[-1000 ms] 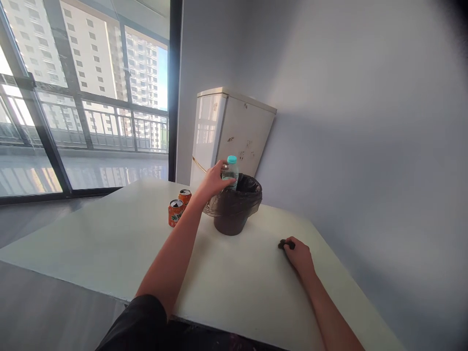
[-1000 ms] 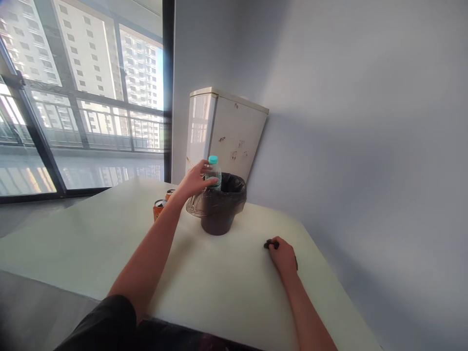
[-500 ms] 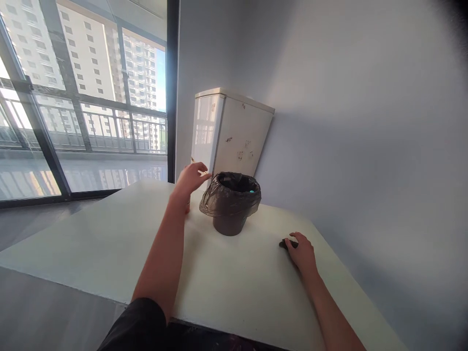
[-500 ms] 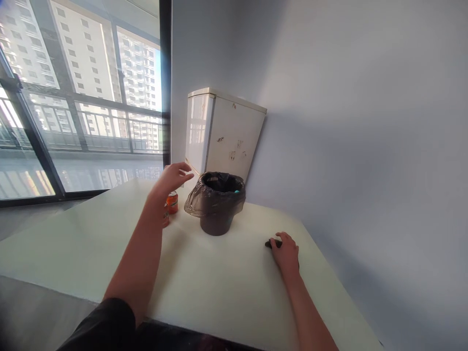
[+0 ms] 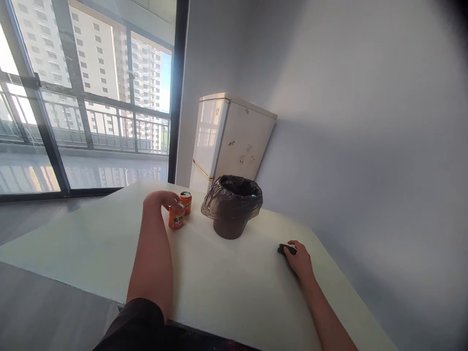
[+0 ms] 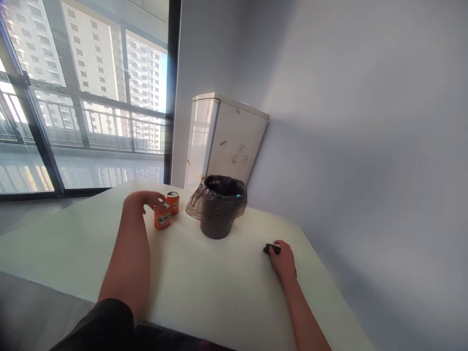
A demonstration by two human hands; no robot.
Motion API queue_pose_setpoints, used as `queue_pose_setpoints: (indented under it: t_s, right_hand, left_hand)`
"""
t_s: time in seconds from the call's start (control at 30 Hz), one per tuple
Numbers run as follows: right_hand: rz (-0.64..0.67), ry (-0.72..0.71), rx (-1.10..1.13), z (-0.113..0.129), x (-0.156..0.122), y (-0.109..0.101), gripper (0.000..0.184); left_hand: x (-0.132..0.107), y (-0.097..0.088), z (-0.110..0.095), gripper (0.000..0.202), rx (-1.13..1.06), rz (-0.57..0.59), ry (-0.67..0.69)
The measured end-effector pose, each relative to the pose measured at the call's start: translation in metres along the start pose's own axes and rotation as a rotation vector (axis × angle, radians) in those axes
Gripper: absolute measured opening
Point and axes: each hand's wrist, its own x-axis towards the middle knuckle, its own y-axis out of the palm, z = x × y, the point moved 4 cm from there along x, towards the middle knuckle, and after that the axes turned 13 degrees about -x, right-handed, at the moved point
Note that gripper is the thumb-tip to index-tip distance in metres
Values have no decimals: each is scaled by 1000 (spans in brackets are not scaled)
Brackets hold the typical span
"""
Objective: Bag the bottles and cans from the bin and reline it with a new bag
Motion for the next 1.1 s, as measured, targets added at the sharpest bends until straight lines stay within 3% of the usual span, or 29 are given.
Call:
queue_pose_setpoints:
  t_s: [0.13, 0.2, 0.27, 0.33, 0.47, 0.53, 0.6, 0.67, 0.83, 0.97, 1.03, 1.1]
  right_hand:
    - [7, 9, 9, 1, 0, -2, 30]
    - [9, 13, 15, 1, 0, -2, 29]
    - [15, 18, 22, 2, -1, -2, 29]
    - [24, 20, 30, 3, -1, -3, 29]
    - [32, 19, 49, 6, -2, -5, 25]
    - [25, 25, 56, 7, -2, -6, 22]
    - [21, 27, 62, 9, -3, -8, 20]
    - [26, 23, 67, 9, -4, -9, 18]
    - [35, 13, 66, 7, -5, -9, 18]
    - [47, 8, 70, 6, -4, -6, 18]
    - [50, 3, 79, 6, -4, -6, 18]
    - [51, -1, 89, 7, -4, -5, 18]
  left_hand:
    - [1, 6, 3, 49, -83, 117, -133]
    - [-7, -2, 3, 47, -99, 96, -168]
    - [-19, -17, -3, 46, -101, -5, -128]
    - [-36, -35, -17, 48, -122, -210, 50]
    - [-73, -60, -58, 51, -412, -754, 615]
    - [-82, -56, -77, 46, -563, -854, 839]
    - [-81, -42, -99, 44, -588, -777, 992]
    - [-76, -22, -122, 48, -530, -625, 1069]
    - [-56, 37, -165, 50, -250, -290, 1103]
    - [-31, 73, -172, 54, 56, -58, 1011]
    - [-24, 79, -170, 54, 125, -10, 986]
    - [-23, 74, -167, 53, 128, -35, 990]
